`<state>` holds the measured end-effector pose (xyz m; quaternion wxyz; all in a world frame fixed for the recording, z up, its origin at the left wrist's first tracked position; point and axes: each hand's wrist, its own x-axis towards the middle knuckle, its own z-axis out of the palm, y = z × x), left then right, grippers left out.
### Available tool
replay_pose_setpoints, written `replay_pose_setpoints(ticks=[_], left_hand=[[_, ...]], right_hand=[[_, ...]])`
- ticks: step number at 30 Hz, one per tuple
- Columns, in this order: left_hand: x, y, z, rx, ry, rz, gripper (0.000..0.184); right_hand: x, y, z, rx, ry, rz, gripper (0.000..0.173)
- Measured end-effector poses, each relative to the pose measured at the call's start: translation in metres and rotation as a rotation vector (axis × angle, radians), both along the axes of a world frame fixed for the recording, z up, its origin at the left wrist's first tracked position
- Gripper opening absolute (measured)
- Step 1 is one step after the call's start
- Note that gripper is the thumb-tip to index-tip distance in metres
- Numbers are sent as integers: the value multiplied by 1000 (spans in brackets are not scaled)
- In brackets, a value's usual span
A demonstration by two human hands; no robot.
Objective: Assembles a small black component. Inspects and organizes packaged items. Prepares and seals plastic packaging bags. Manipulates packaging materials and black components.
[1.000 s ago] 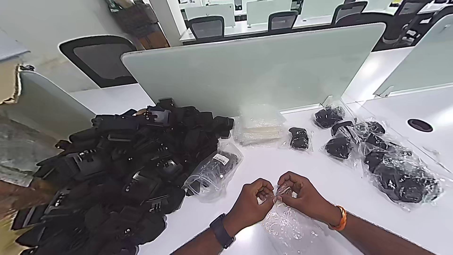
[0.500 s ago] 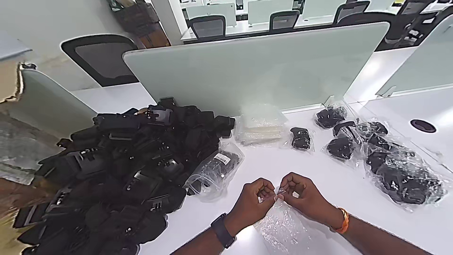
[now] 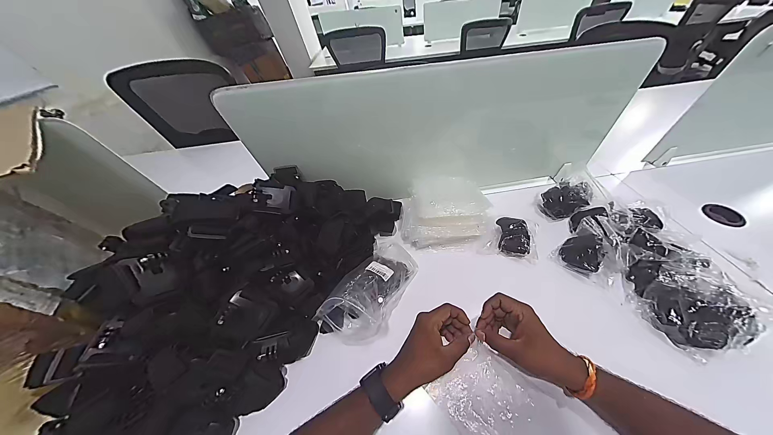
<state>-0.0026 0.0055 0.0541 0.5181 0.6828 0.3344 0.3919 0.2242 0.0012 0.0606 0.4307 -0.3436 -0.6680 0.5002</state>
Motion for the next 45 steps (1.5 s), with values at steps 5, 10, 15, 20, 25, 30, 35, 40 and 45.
replay_pose_setpoints(ticks=[5,10,15,20,25,30,35,40,45], left_hand=[[0,0,0,-9,13,-8,17],[2,0,2,-4,38,-8,17],[1,1,1,11,48,10,13],[3,-2,2,11,67,5,8],[4,-3,3,20,93,18,9],[4,-1,1,-22,35,35,16],[4,-1,-1,-17,30,59,12],[5,-2,2,-34,24,63,13],[4,-3,1,-9,40,61,13]], right_hand=[[-2,-1,-1,6,-25,0,22],[-4,-1,1,11,-54,23,18],[-7,0,2,-2,-66,12,17],[-7,-2,1,19,-70,28,15],[-5,-1,-1,30,-94,41,15],[-4,0,0,39,-47,3,14],[-2,4,-2,55,14,-54,14],[-2,3,-3,69,-39,13,15],[-2,3,-3,76,-80,14,9]])
